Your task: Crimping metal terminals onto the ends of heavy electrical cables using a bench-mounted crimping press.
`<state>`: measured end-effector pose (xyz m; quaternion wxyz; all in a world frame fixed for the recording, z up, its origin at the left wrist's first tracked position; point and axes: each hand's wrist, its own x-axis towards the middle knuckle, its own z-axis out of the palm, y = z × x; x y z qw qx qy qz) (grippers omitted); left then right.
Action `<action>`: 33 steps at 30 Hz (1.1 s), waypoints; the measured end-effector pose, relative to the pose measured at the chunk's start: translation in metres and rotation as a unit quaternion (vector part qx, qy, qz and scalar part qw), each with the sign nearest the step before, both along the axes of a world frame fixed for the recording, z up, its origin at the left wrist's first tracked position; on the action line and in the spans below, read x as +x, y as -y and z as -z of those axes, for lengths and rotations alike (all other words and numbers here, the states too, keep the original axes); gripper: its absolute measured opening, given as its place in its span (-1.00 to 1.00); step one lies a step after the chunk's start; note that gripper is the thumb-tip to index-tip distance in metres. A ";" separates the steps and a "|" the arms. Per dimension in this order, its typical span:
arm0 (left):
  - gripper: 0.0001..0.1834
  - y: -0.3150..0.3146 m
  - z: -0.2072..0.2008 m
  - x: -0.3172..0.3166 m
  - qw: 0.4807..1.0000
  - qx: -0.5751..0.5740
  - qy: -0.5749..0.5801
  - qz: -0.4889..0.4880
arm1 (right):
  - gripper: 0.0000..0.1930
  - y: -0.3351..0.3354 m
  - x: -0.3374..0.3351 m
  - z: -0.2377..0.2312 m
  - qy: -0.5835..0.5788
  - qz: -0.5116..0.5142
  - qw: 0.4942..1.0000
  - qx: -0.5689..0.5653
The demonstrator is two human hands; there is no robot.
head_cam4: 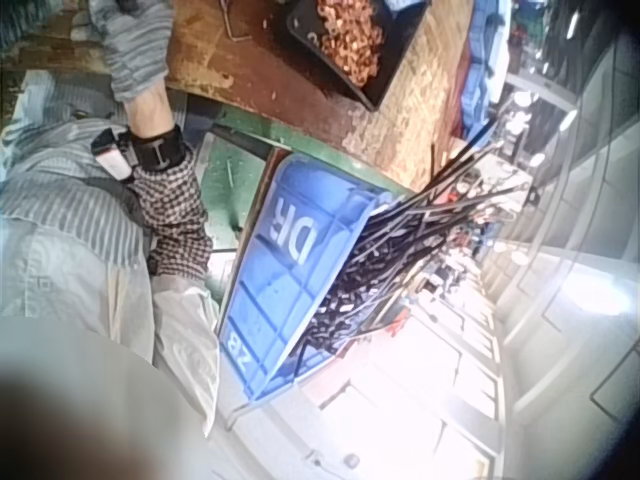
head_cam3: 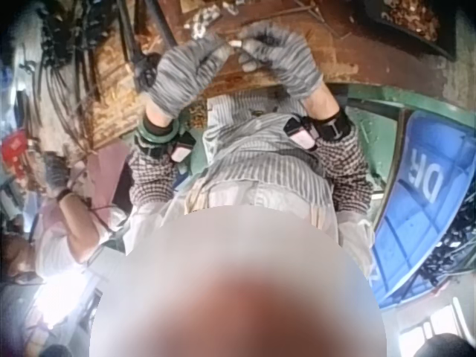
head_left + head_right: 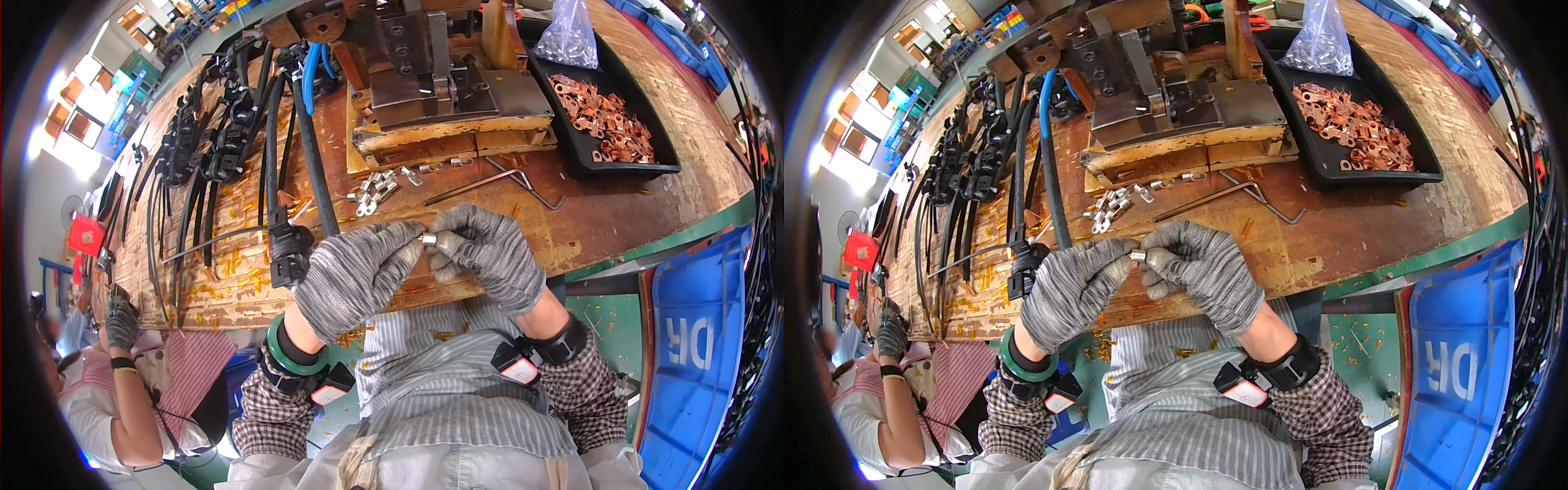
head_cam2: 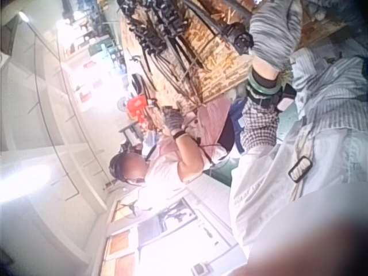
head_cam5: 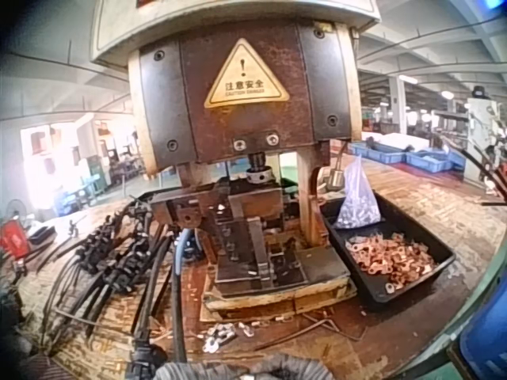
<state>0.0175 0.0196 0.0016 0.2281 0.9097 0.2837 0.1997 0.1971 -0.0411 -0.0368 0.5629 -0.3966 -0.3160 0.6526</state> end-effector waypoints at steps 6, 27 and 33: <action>-0.75 0.004 -0.007 0.004 0.997 0.037 -0.057 -0.022 | -0.86 0.001 0.000 0.001 0.019 0.009 1.000 0.014; -0.70 0.015 0.020 -0.007 0.988 0.146 0.002 -0.049 | -0.78 0.006 -0.004 -0.002 0.081 -0.029 0.996 0.005; -0.78 0.024 0.029 -0.014 0.970 0.212 -0.115 -0.021 | -0.77 0.005 -0.005 -0.002 0.069 -0.055 0.995 -0.037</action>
